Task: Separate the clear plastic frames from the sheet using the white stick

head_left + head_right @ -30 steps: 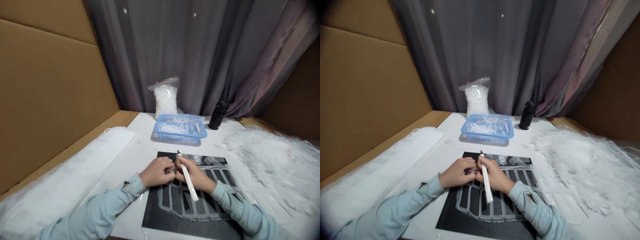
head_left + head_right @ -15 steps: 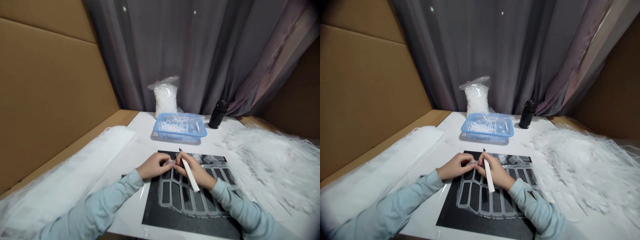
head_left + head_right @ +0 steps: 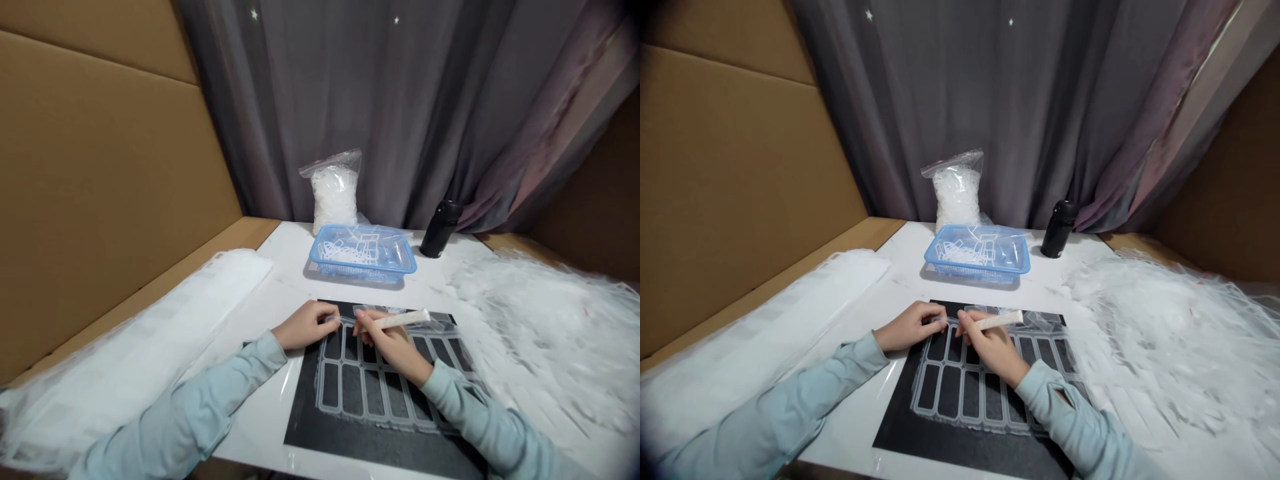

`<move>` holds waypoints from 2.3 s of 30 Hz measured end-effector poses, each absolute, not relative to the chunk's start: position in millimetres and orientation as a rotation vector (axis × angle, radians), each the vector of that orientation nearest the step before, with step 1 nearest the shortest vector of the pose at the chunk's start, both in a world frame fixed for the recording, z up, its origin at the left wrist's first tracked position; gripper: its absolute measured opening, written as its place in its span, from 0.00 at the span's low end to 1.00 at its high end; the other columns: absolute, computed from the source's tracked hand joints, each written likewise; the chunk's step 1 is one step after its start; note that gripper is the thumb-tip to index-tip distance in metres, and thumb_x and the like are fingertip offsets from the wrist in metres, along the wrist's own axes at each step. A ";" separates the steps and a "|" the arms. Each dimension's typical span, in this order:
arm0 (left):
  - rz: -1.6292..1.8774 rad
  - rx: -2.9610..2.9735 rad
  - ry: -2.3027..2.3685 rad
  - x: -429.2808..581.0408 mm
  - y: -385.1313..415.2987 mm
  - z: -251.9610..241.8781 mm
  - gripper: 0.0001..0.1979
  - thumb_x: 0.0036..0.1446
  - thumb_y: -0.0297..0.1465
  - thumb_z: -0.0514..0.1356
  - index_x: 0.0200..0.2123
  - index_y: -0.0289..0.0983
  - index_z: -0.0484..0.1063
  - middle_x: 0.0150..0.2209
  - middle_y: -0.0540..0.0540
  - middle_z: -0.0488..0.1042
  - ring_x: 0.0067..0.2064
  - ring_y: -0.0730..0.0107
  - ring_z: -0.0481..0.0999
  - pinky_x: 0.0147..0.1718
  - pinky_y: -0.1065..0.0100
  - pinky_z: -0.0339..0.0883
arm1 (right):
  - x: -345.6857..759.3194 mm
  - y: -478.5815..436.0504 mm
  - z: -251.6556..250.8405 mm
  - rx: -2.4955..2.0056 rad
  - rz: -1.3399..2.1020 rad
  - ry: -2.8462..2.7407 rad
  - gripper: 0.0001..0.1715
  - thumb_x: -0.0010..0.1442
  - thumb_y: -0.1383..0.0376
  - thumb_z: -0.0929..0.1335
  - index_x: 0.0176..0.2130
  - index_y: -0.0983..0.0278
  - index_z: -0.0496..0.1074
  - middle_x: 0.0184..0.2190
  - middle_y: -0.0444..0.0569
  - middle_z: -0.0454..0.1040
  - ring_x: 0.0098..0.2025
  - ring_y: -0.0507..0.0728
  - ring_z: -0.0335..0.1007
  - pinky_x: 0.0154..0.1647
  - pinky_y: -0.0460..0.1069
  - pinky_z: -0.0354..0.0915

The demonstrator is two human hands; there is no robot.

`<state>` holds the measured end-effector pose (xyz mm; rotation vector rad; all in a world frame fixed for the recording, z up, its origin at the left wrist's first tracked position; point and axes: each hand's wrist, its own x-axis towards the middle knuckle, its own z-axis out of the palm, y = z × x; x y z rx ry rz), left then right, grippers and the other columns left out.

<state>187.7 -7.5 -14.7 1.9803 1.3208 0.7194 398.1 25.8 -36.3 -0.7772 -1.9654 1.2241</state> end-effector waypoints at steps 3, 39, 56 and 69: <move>0.715 1.974 1.329 188.5 -8.2 -12.9 0.11 0.59 0.32 0.54 0.25 0.36 0.67 0.22 0.54 0.64 0.27 0.74 0.62 0.29 0.71 0.54 | 396.8 25.9 -36.3 -0.760 1.257 -1.993 0.31 0.68 0.44 0.62 0.28 0.63 0.73 0.20 0.42 0.67 0.23 0.52 0.63 0.26 0.46 0.58; 0.846 1.712 1.179 195.8 -10.0 -12.8 0.15 0.59 0.35 0.51 0.23 0.36 0.67 0.26 0.49 0.72 0.30 0.70 0.66 0.33 0.69 0.59 | 390.3 21.8 -29.7 -0.648 1.159 -2.172 0.21 0.70 0.56 0.61 0.32 0.61 0.74 0.26 0.45 0.74 0.30 0.54 0.70 0.34 0.49 0.63; 0.995 1.614 1.202 194.4 -6.3 -14.1 0.15 0.58 0.36 0.52 0.23 0.36 0.69 0.23 0.51 0.66 0.30 0.69 0.63 0.34 0.67 0.56 | 389.2 18.6 -26.0 -0.628 1.088 -2.279 0.21 0.69 0.61 0.61 0.27 0.62 0.72 0.25 0.44 0.72 0.28 0.53 0.69 0.33 0.48 0.61; 0.907 1.570 1.086 212.2 -24.6 4.2 0.16 0.59 0.38 0.54 0.22 0.36 0.66 0.23 0.50 0.67 0.29 0.70 0.66 0.33 0.68 0.58 | 388.1 21.1 -27.2 -0.516 1.058 -2.345 0.17 0.68 0.67 0.61 0.27 0.62 0.68 0.29 0.45 0.72 0.32 0.54 0.67 0.35 0.47 0.60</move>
